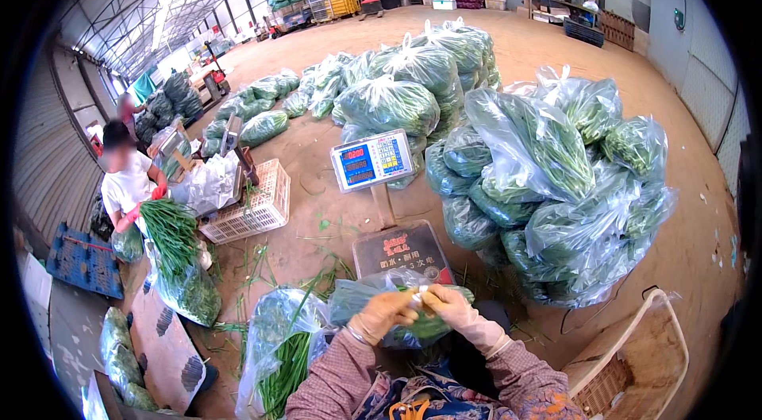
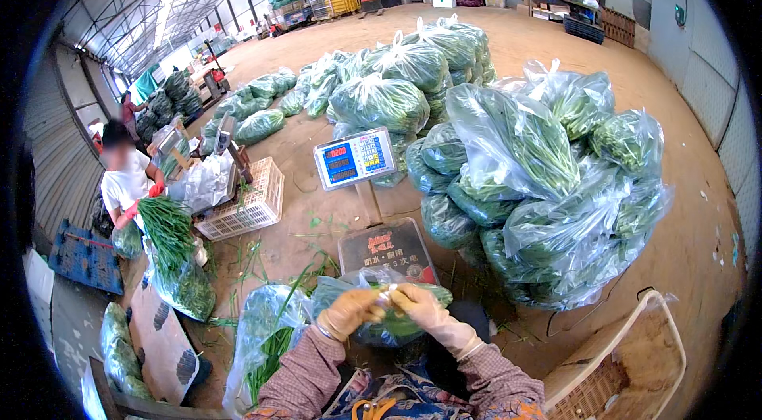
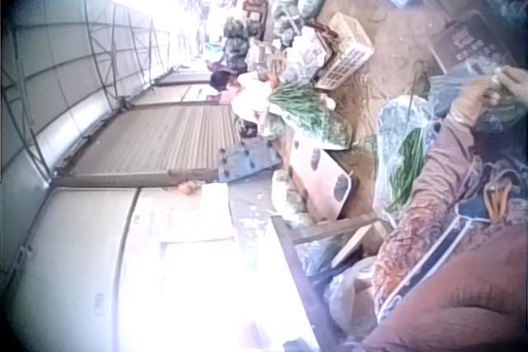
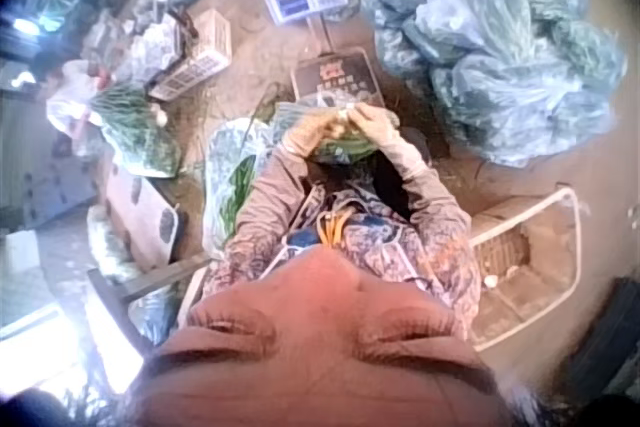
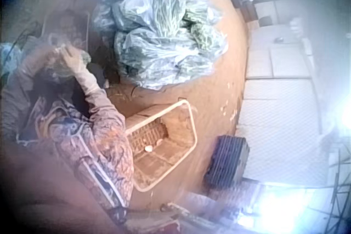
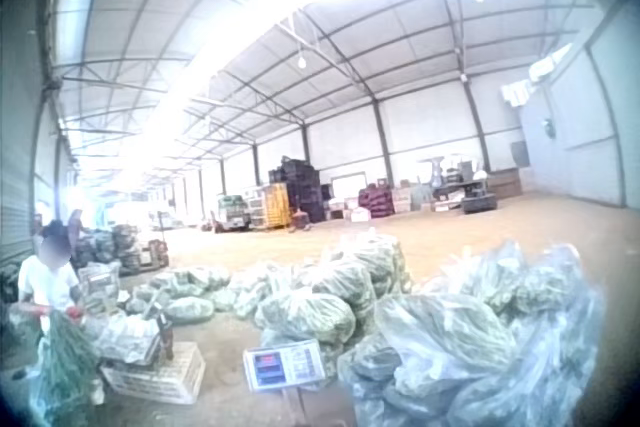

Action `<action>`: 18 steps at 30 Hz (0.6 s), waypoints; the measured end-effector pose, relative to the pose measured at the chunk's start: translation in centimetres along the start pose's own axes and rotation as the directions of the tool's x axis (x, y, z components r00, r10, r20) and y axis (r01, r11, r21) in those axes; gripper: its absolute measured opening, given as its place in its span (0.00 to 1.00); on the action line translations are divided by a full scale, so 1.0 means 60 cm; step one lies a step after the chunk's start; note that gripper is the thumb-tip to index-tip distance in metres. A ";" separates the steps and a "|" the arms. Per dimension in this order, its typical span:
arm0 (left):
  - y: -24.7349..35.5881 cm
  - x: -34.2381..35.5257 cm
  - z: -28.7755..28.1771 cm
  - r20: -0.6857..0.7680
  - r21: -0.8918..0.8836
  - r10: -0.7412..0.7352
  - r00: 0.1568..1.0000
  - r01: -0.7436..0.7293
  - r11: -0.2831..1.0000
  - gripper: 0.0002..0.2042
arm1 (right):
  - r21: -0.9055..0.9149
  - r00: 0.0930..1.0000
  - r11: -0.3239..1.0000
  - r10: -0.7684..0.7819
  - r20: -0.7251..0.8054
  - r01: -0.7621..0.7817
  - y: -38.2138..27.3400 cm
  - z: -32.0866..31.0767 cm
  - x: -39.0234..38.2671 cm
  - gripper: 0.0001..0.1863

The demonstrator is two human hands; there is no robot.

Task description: The person packs bunches of green vegetables into plastic bags by hand and weighs the filled bags on a digital scale.

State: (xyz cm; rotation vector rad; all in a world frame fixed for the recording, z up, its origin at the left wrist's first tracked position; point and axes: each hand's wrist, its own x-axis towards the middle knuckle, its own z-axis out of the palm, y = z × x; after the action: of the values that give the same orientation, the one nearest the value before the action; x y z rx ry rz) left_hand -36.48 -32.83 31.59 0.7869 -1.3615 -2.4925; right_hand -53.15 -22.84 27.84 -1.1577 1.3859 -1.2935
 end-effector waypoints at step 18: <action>0.024 0.012 -0.050 -0.192 -0.181 0.277 0.942 -0.311 0.933 0.17 | -0.785 0.994 0.610 0.072 -0.082 -0.109 0.034 -0.042 0.052 0.51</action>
State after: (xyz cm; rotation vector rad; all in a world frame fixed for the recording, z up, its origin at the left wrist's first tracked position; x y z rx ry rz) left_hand -35.60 -36.11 31.20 0.6681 -1.0526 -2.2357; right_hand -56.28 -25.47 25.93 -1.5990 2.1250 -0.5852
